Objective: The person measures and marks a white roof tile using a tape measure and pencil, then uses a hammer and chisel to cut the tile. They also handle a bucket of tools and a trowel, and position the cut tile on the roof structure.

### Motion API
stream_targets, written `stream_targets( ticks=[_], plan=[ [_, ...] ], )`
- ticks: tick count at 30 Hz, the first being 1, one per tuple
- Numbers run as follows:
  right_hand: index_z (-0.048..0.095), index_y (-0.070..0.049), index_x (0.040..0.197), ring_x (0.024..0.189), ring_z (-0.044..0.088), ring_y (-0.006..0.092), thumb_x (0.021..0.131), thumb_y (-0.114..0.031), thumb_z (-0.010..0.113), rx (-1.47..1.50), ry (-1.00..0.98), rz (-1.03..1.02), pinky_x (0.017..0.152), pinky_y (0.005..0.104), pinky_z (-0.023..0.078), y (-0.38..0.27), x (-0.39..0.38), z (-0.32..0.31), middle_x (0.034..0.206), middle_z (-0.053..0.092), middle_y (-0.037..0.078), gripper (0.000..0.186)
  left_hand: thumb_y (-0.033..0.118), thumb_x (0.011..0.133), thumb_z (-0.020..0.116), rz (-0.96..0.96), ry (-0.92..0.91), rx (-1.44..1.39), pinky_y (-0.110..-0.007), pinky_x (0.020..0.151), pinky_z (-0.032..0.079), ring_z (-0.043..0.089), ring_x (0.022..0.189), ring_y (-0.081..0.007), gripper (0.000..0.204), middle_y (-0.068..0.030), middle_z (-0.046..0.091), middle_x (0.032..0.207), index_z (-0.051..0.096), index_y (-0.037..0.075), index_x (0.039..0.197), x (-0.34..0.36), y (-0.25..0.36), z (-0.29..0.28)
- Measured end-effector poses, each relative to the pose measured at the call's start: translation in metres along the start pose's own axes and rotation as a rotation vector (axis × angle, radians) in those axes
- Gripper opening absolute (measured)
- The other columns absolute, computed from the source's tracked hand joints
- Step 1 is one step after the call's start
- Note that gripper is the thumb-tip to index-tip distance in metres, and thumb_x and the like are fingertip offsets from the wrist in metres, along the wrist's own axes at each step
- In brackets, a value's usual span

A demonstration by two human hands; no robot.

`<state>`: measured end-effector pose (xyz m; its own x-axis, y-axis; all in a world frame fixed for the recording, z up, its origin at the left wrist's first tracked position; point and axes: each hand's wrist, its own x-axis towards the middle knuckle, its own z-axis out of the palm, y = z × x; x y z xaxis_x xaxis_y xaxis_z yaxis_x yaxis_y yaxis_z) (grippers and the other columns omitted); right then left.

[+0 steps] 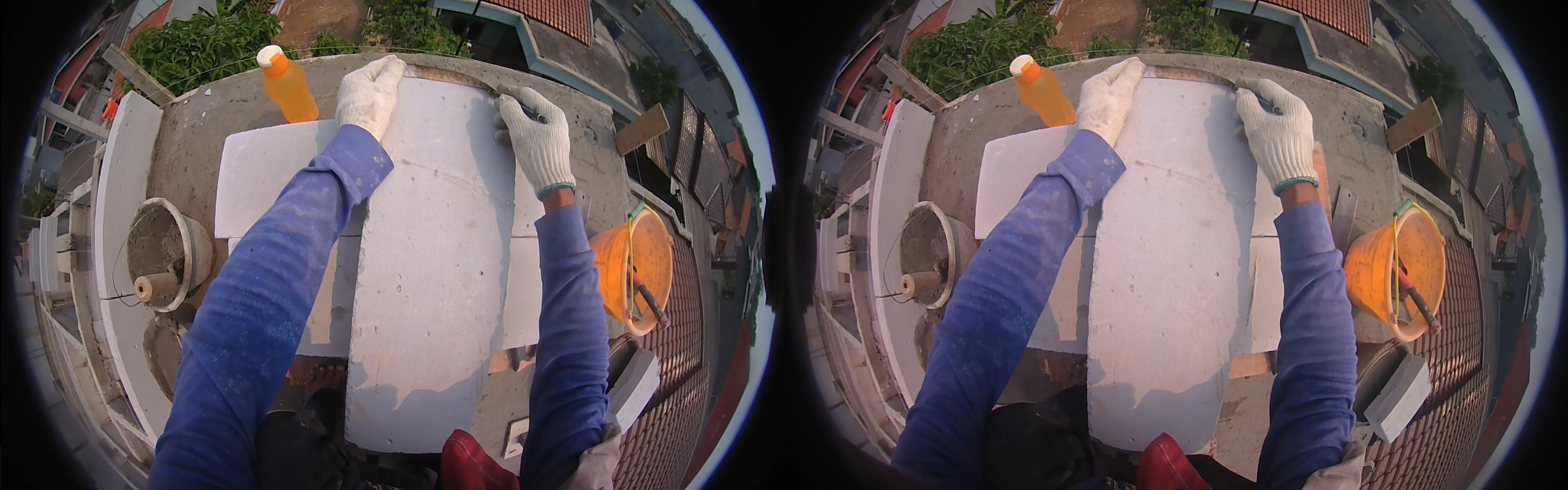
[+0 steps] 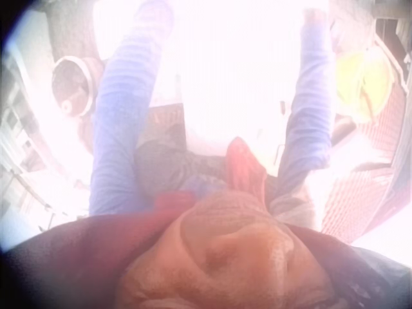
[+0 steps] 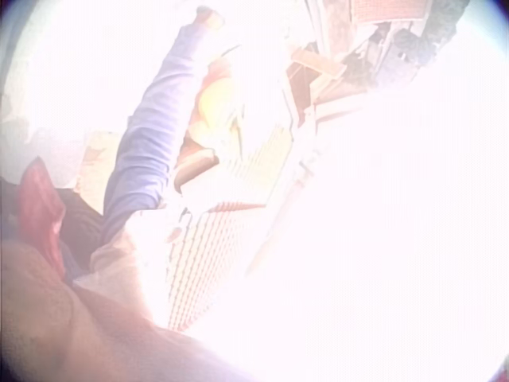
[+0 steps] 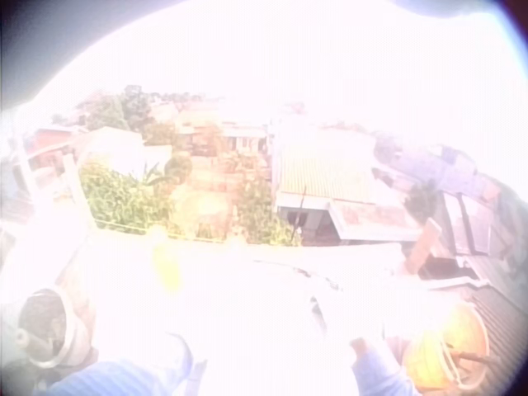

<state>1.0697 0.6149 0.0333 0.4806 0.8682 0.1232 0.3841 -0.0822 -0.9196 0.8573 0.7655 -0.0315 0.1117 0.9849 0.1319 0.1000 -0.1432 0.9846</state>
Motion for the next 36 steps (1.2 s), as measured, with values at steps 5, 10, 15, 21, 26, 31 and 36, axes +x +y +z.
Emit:
stream_targets(
  ticks=[5, 10, 15, 21, 26, 31, 36],
  plan=[
    [0.083, 0.0, 0.121, 0.071, 0.067, 0.0079, 0.105, -0.022, 0.073, -0.046, 0.004, -0.007, 0.067, 0.0273, 0.055, 0.003, 0.001, -0.001, 0.084, 0.075, 0.002, 0.029, 0.041, 0.104, 0.077, -0.013, -0.006, 0.031, -0.039, 0.113, 0.054, 0.074, 0.131, -0.0311, 0.049, -0.0161, 0.08, 0.138, 0.08, 0.004, 0.137, 0.0, -0.002, -0.001],
    [0.083, 0.0, 0.122, 0.071, 0.068, 0.0086, 0.105, -0.022, 0.073, -0.015, -0.003, 0.007, 0.067, 0.0276, 0.056, -0.001, 0.0, 0.0, 0.083, 0.075, 0.002, 0.029, 0.041, 0.104, 0.077, -0.012, 0.002, 0.03, -0.039, 0.113, 0.054, 0.074, 0.131, -0.0306, 0.049, -0.0161, 0.08, 0.138, 0.08, 0.004, 0.137, -0.001, 0.001, -0.002],
    [0.082, -0.001, 0.129, 0.074, 0.07, 0.0091, 0.108, -0.022, 0.071, -0.049, -0.037, -0.024, 0.07, 0.0272, 0.058, 0.001, 0.004, -0.006, 0.086, 0.076, 0.002, 0.031, 0.04, 0.105, 0.076, -0.018, -0.002, -0.008, -0.039, 0.113, 0.054, 0.074, 0.13, -0.0303, 0.05, -0.0165, 0.08, 0.138, 0.079, 0.003, 0.137, -0.005, 0.009, 0.002],
    [0.076, -0.005, 0.141, 0.096, 0.077, 0.0146, 0.112, -0.02, 0.064, 0.061, 0.256, -0.111, 0.088, 0.0306, 0.063, 0.021, -0.009, -0.041, 0.119, 0.082, 0.01, 0.034, 0.04, 0.104, 0.075, -0.019, 0.003, 0.082, -0.039, 0.111, 0.054, 0.075, 0.128, -0.0302, 0.048, -0.0175, 0.081, 0.136, 0.08, 0.003, 0.135, -0.009, 0.014, -0.003],
    [0.062, -0.014, 0.157, 0.113, 0.079, 0.0287, 0.096, -0.02, 0.068, -0.52, 0.211, -0.205, 0.106, 0.0435, 0.06, 0.076, 0.014, -0.064, 0.137, 0.079, 0.013, 0.061, 0.041, 0.103, 0.075, -0.001, -0.01, 0.04, -0.04, 0.111, 0.054, 0.075, 0.128, -0.0302, 0.05, -0.0171, 0.081, 0.135, 0.081, 0.002, 0.135, -0.002, 0.006, 0.003],
    [0.06, -0.02, 0.157, 0.128, 0.073, 0.0419, 0.09, -0.03, 0.075, -0.812, -0.201, -0.072, 0.109, 0.0499, 0.058, 0.029, 0.022, -0.059, 0.138, 0.077, 0.018, 0.069, 0.042, 0.104, 0.075, -0.008, -0.005, 0.069, -0.04, 0.112, 0.054, 0.075, 0.128, -0.0304, 0.05, -0.0166, 0.081, 0.137, 0.08, 0.003, 0.136, -0.003, 0.002, -0.001],
    [0.066, -0.02, 0.149, 0.124, 0.074, 0.0432, 0.096, -0.036, 0.08, -0.749, -0.094, -0.143, 0.105, 0.0513, 0.059, 0.048, 0.024, -0.054, 0.134, 0.078, 0.019, 0.057, 0.039, 0.105, 0.073, 0.131, 0.014, 0.123, -0.041, 0.11, 0.055, 0.075, 0.127, -0.0303, 0.045, -0.0153, 0.081, 0.135, 0.08, 0.007, 0.136, 0.001, -0.002, 0.005]
  ],
)
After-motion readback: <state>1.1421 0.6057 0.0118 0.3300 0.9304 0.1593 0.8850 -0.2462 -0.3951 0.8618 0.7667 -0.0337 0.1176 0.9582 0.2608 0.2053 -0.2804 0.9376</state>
